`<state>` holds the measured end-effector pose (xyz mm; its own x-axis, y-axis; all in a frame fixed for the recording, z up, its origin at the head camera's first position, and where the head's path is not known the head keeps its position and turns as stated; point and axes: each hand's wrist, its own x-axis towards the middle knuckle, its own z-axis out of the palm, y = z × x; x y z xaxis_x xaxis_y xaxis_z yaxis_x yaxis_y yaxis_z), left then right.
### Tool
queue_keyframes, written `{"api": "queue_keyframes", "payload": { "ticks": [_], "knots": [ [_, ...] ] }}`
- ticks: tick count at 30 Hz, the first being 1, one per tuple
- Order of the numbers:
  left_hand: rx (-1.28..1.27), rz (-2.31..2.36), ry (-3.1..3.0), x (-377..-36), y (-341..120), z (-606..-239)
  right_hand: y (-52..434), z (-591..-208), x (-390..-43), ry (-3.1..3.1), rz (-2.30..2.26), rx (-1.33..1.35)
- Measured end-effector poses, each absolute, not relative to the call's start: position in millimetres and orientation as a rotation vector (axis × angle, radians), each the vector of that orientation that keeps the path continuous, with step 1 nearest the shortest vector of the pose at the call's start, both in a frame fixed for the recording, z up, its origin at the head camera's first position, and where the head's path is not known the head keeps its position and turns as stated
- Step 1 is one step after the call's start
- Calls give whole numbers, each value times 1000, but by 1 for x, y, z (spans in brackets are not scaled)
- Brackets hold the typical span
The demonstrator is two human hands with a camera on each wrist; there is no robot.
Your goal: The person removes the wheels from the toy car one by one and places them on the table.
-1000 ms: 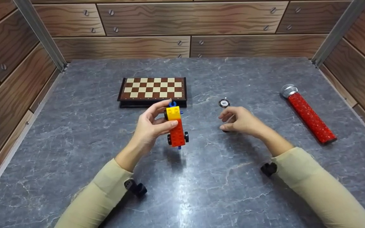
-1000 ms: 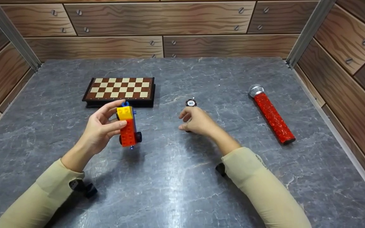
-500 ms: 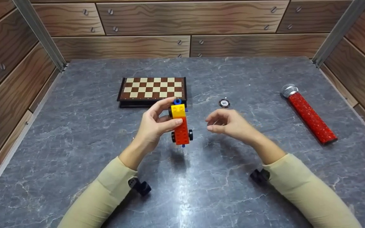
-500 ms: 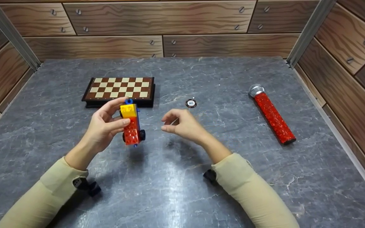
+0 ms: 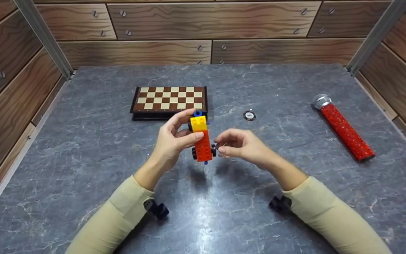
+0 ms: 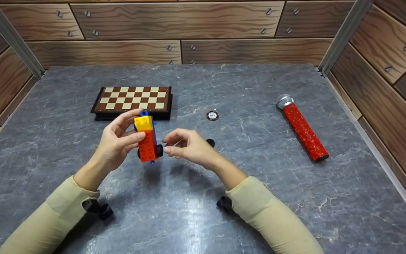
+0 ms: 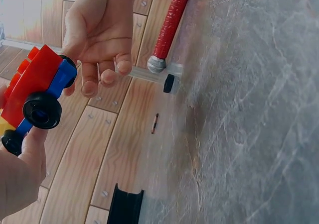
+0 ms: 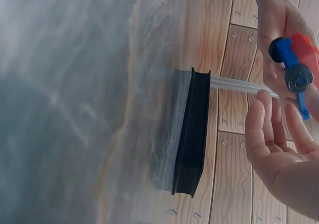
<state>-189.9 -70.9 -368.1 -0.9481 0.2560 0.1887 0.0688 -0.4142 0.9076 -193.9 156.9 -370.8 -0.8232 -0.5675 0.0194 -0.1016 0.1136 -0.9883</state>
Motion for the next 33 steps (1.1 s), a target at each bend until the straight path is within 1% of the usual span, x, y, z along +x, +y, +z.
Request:
{"api": "queue_keyframes", "payload": {
  "ticks": [16, 29, 33],
  "knots": [
    [463, 2542, 1655, -191, -68, -373, 147, -371, -188, 1889, -1780, -676],
    [509, 2440, 1792, -190, -69, -375, 148, -372, -187, 1854, -1804, -647],
    [531, 2418, 1804, -191, -69, -375, 149, -371, -187, 1798, -1827, -594]
  ]
}}
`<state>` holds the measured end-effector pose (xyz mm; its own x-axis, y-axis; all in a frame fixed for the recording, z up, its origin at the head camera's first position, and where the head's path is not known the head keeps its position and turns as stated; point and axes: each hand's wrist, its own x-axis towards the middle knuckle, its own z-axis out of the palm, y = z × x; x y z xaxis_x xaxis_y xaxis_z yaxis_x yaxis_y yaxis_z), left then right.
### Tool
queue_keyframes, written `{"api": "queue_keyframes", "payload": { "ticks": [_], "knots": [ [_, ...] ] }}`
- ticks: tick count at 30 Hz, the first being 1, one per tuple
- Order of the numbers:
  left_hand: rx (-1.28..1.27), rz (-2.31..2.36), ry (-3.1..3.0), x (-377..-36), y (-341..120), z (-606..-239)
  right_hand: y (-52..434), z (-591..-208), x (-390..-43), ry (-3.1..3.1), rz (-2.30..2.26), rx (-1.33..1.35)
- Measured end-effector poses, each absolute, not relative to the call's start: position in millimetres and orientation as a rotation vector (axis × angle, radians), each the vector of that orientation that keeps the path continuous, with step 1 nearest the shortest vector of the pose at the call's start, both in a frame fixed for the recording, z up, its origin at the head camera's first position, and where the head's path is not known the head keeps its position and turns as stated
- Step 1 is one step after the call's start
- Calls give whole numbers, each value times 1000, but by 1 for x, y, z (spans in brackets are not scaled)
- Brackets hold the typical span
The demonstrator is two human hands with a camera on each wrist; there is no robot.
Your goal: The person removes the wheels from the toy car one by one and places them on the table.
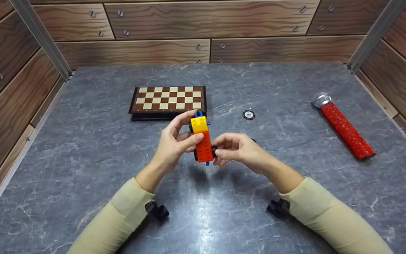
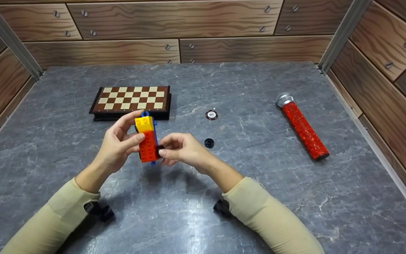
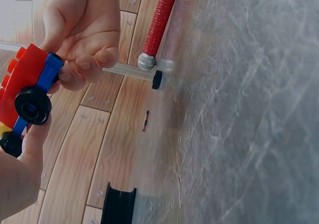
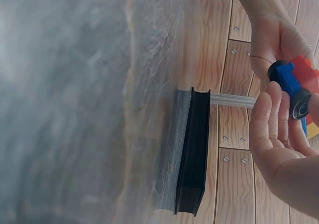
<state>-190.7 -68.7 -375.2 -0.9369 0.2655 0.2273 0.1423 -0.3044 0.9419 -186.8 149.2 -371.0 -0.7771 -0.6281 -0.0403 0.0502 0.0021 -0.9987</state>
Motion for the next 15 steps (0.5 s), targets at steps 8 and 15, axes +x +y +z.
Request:
{"api": "queue_keyframes", "payload": {
  "ticks": [8, 15],
  "knots": [
    [553, 2431, 1765, -193, -71, -376, 148, -370, -186, 1648, -1931, -486],
    [588, 2460, 1734, -192, -70, -376, 145, -369, -186, 1571, -2003, -424]
  ]
}}
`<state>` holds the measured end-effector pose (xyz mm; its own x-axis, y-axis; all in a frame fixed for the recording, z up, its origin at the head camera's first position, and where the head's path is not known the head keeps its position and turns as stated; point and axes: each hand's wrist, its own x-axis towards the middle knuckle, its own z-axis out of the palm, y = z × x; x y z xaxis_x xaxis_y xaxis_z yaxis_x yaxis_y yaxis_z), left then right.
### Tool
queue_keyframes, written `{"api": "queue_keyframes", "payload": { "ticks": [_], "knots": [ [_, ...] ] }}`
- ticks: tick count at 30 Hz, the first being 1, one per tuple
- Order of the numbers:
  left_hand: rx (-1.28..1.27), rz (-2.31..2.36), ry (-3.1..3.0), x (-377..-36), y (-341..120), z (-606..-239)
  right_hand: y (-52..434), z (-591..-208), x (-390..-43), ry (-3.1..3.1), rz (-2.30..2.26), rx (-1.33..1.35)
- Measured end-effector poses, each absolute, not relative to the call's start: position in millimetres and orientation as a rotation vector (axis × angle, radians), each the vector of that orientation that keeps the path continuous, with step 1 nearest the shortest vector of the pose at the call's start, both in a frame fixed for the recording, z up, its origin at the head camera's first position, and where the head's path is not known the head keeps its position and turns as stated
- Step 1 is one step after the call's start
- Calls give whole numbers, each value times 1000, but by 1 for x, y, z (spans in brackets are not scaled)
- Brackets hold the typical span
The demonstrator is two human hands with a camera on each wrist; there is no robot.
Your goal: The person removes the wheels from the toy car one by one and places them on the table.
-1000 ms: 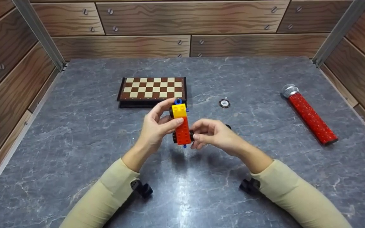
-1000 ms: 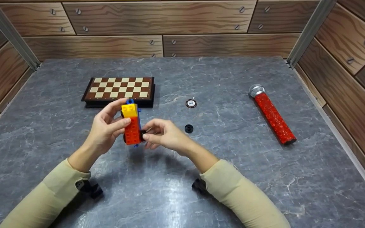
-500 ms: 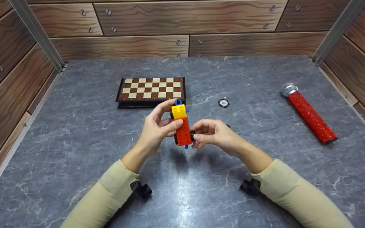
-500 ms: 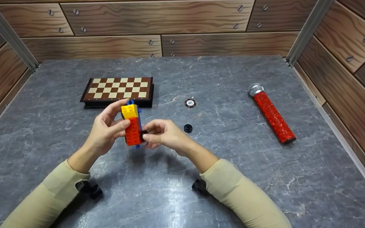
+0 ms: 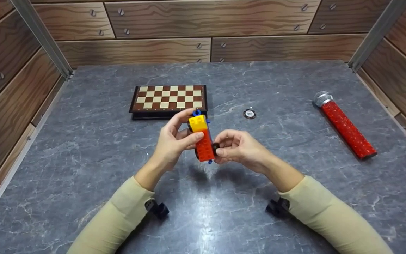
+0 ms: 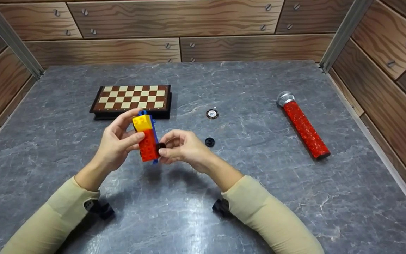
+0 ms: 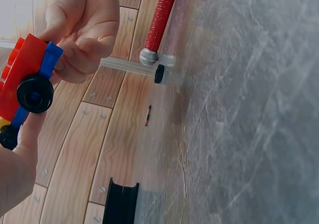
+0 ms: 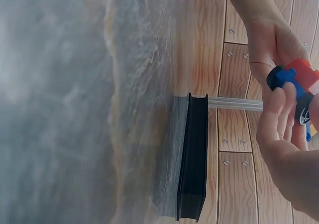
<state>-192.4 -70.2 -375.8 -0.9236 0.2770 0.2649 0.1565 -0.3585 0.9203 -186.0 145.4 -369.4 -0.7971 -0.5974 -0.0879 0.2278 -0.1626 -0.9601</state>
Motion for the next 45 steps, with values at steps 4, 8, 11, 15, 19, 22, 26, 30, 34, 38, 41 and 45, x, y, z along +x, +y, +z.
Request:
{"api": "queue_keyframes", "payload": {
  "ticks": [4, 8, 11, 15, 19, 22, 26, 30, 34, 38, 41, 45],
  "knots": [
    [599, 2476, 1727, -192, -69, -376, 145, -368, -186, 1567, -1992, -445],
    [614, 2480, 1718, -192, -67, -375, 145, -368, -187, 1593, -1981, -501],
    [602, 2489, 1712, -191, -67, -375, 145, -369, -186, 1568, -1999, -515],
    [584, 2503, 1706, -191, -68, -376, 144, -370, -187, 1500, -2036, -509],
    [585, 2504, 1705, -192, -68, -378, 144, -372, -187, 1502, -2054, -531],
    [587, 2502, 1710, -192, -68, -378, 143, -372, -188, 1524, -2057, -553],
    [596, 2508, 1700, -192, -68, -378, 143, -370, -188, 1558, -2046, -594],
    [601, 2518, 1674, -192, -68, -377, 143, -368, -190, 1610, -2007, -661],
    [599, 2515, 1664, -192, -69, -377, 144, -367, -192, 1663, -1956, -720],
    [611, 2519, 1654, -191, -69, -377, 144, -365, -194, 1701, -1909, -755],
    [618, 2519, 1644, -191, -70, -377, 144, -364, -195, 1732, -1876, -773],
    [616, 2509, 1638, -192, -71, -378, 144, -362, -196, 1789, -1832, -812]
  ]
}}
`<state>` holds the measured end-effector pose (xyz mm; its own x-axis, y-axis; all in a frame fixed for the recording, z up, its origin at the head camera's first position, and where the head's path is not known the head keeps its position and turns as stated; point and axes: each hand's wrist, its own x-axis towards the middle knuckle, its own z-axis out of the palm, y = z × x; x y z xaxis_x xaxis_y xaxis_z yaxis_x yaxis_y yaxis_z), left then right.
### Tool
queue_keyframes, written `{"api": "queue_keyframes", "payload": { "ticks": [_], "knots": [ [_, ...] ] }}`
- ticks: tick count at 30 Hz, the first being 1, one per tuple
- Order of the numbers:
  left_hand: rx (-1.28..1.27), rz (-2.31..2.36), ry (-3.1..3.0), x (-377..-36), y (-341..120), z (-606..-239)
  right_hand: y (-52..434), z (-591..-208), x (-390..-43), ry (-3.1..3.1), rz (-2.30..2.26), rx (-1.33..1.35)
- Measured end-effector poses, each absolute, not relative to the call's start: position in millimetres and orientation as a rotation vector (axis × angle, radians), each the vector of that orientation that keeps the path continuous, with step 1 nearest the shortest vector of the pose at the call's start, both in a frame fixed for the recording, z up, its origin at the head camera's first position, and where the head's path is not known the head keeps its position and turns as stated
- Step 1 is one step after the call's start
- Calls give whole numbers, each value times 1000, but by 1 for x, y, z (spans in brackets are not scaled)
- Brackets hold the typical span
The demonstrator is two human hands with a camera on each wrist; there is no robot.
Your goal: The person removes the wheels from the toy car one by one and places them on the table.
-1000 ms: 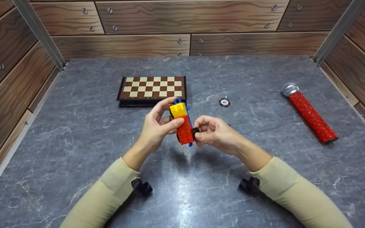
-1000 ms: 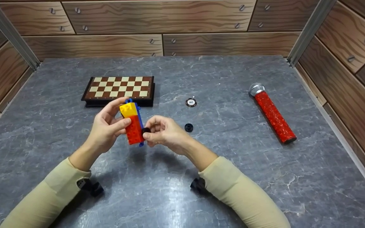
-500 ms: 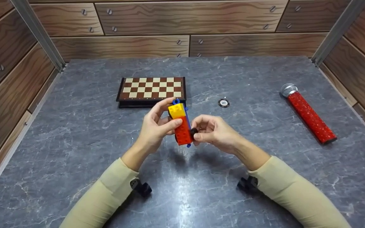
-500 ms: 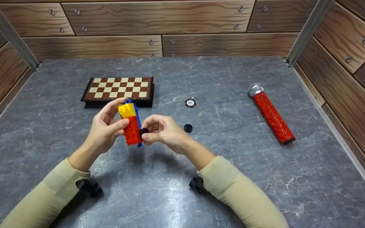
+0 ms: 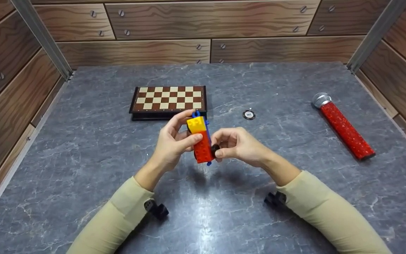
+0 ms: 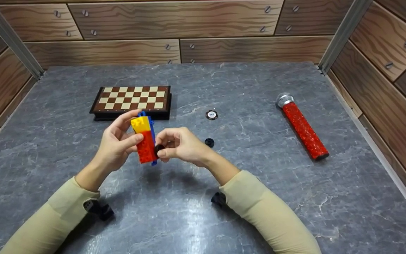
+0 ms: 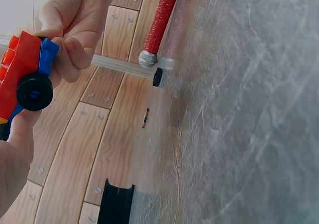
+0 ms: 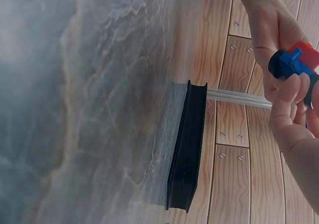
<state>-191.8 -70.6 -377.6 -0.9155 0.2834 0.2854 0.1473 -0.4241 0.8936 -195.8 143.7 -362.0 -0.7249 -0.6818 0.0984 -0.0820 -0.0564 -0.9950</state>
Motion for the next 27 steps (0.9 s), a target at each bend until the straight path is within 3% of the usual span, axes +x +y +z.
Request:
{"api": "queue_keyframes", "payload": {
  "ticks": [7, 15, 27],
  "knots": [
    [626, 2522, 1619, -192, -71, -379, 143, -359, -198, 1885, -1737, -913],
    [616, 2492, 1667, -195, -73, -381, 143, -353, -200, 2184, -1466, -1238],
    [596, 2481, 1713, -192, -74, -375, 164, -354, -211, 2157, -1619, -880]
  ]
}}
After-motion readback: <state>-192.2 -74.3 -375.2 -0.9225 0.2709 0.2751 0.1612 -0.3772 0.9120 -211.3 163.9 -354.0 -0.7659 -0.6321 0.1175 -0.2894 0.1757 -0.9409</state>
